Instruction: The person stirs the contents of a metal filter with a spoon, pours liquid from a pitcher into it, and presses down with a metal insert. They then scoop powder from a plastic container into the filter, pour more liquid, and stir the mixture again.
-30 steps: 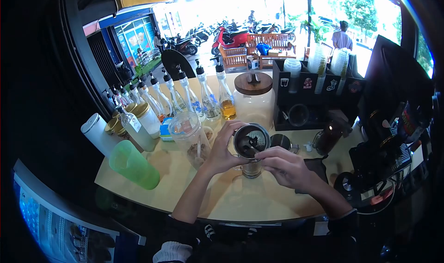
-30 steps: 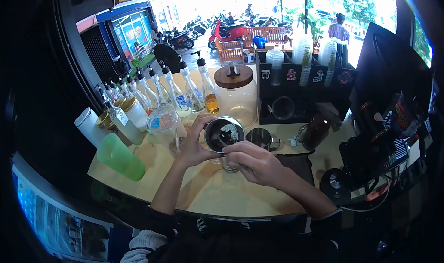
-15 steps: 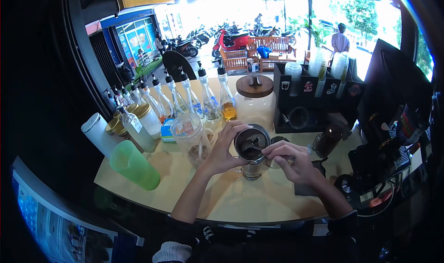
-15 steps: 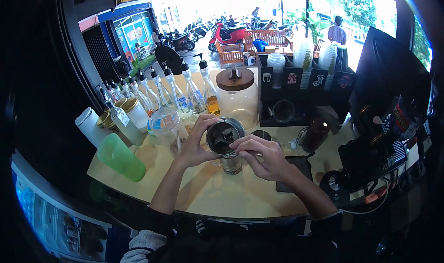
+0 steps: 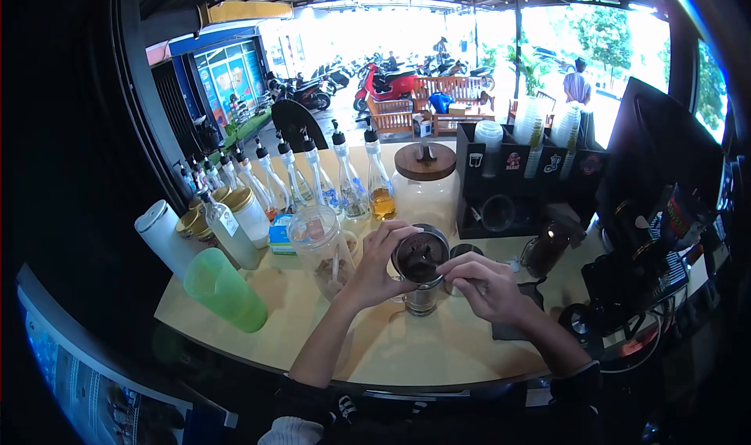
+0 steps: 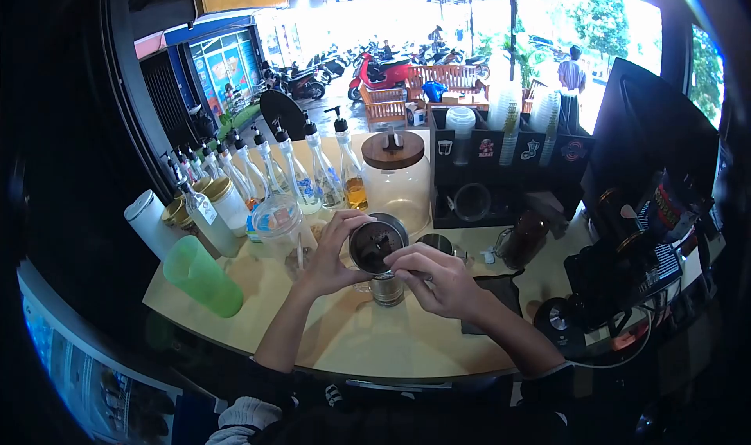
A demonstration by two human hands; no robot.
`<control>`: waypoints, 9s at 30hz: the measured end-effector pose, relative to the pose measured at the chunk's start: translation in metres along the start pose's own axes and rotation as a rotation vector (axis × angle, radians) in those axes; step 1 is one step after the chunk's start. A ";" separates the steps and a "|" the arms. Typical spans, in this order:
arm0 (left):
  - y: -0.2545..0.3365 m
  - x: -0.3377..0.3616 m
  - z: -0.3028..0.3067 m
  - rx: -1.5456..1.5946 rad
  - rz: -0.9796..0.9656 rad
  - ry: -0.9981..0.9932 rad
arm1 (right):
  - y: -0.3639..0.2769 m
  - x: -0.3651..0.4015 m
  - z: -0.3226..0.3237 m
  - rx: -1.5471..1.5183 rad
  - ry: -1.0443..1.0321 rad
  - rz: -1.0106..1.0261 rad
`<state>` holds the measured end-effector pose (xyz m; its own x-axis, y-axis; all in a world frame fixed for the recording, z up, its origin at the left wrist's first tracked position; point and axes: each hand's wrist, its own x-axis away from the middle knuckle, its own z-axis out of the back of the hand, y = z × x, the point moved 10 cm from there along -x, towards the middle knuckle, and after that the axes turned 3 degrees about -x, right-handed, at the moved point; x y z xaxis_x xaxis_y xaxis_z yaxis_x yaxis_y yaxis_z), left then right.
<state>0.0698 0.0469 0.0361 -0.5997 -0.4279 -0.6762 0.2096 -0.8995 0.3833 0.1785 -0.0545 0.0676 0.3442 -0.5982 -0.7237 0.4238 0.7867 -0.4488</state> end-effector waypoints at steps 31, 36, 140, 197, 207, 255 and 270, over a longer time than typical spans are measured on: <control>0.000 -0.002 -0.002 0.065 -0.010 -0.056 | 0.046 0.000 0.011 -0.456 0.146 -0.269; 0.001 -0.003 -0.002 0.072 -0.006 -0.062 | 0.043 -0.001 0.007 -0.386 0.111 -0.274; 0.004 0.004 0.005 0.101 -0.034 0.007 | 0.028 -0.013 0.010 -0.503 0.204 -0.268; 0.017 -0.018 0.008 0.005 -0.047 -0.154 | 0.055 -0.059 0.015 -0.403 -0.063 -0.409; 0.017 -0.015 0.008 -0.072 -0.032 -0.146 | 0.055 -0.042 0.015 -0.344 0.100 -0.430; 0.003 0.010 0.004 0.079 0.021 0.198 | 0.028 -0.031 0.014 -0.328 0.247 -0.299; 0.011 0.018 0.009 -0.024 0.099 0.249 | 0.027 -0.029 0.016 -0.318 0.236 -0.310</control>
<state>0.0542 0.0305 0.0344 -0.3673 -0.5194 -0.7716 0.2779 -0.8530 0.4418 0.1932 -0.0186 0.0848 0.0283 -0.7894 -0.6132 0.1873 0.6068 -0.7725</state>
